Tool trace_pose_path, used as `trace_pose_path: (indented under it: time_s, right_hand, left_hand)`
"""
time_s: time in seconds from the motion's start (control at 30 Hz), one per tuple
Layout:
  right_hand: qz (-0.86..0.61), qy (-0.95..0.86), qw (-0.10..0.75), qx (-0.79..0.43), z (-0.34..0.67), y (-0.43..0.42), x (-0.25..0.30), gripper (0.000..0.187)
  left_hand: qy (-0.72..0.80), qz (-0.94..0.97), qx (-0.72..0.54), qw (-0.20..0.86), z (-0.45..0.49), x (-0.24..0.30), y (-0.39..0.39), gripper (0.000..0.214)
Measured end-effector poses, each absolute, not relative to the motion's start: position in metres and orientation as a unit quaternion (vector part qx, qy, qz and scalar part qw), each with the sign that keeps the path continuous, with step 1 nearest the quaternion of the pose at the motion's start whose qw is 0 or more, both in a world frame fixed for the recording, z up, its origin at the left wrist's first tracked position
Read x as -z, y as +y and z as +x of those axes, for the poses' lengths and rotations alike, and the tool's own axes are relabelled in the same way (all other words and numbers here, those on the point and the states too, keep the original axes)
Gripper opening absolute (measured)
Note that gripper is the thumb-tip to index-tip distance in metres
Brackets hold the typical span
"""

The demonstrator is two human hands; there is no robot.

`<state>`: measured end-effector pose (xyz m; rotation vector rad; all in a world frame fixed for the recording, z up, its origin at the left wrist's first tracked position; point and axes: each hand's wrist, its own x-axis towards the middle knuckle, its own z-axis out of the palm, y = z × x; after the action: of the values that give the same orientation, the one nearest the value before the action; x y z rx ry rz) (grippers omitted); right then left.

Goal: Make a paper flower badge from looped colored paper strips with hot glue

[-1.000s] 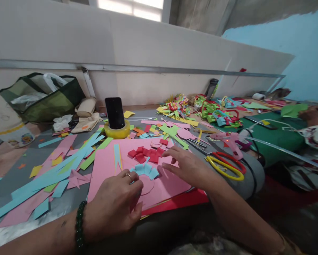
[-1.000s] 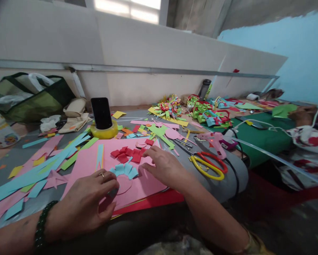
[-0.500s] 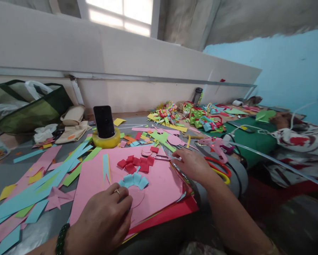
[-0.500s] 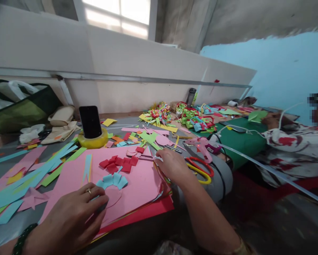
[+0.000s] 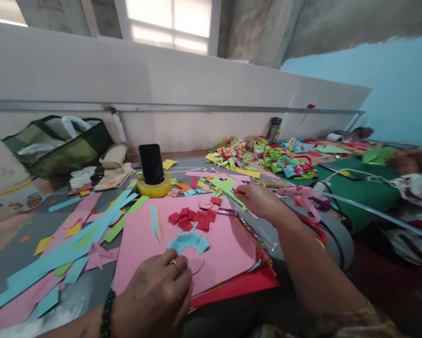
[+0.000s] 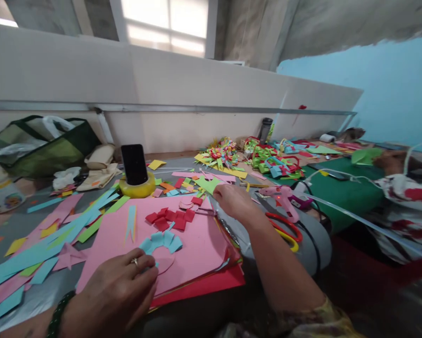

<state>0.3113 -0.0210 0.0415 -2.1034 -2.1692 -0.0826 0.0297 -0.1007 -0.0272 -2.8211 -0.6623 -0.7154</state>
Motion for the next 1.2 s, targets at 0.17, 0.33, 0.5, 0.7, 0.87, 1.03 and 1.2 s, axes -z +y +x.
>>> trace_pose_path:
  time_s: [0.17, 0.33, 0.5, 0.7, 0.87, 1.03, 1.2]
  right_hand:
    - [-0.685, -0.722, 0.098, 0.010, 0.312, -0.014, -0.038, 0.030]
    - [-0.682, -0.721, 0.123, -0.003, 0.313, -0.017, -0.033, 0.029]
    - [-0.665, -0.731, 0.156, -0.017, 0.306, -0.027, -0.031, 0.029]
    - [-0.641, -0.739, 0.206, -0.036, 0.304, -0.042, -0.033, 0.030]
    - [-0.602, -0.751, 0.262, -0.069, 0.294, -0.062, -0.044, 0.032]
    - [-0.534, -0.757, 0.356, -0.120, 0.258, -0.079, -0.049, 0.033]
    - [-0.438, -0.768, 0.390, -0.257, 0.215, -0.085, -0.032, 0.039]
  left_hand:
    - [-0.342, -0.899, 0.270, -0.049, 0.017, 0.013, -0.080, 0.017]
    - [-0.577, -0.761, 0.278, -0.108, -0.018, 0.020, -0.005, 0.030]
    - [-0.549, -0.778, 0.258, -0.164, -0.031, 0.038, 0.035, 0.039]
    - [-0.540, -0.742, 0.345, -0.197, -0.022, 0.040, 0.035, 0.017]
    - [-0.528, -0.673, 0.460, -0.239, -0.027, 0.022, 0.031, 0.034]
    - [-0.474, -0.632, 0.504, -0.350, -0.014, 0.001, 0.003, 0.038]
    - [-0.413, -0.618, 0.480, -0.466, 0.018, 0.000, -0.046, 0.034]
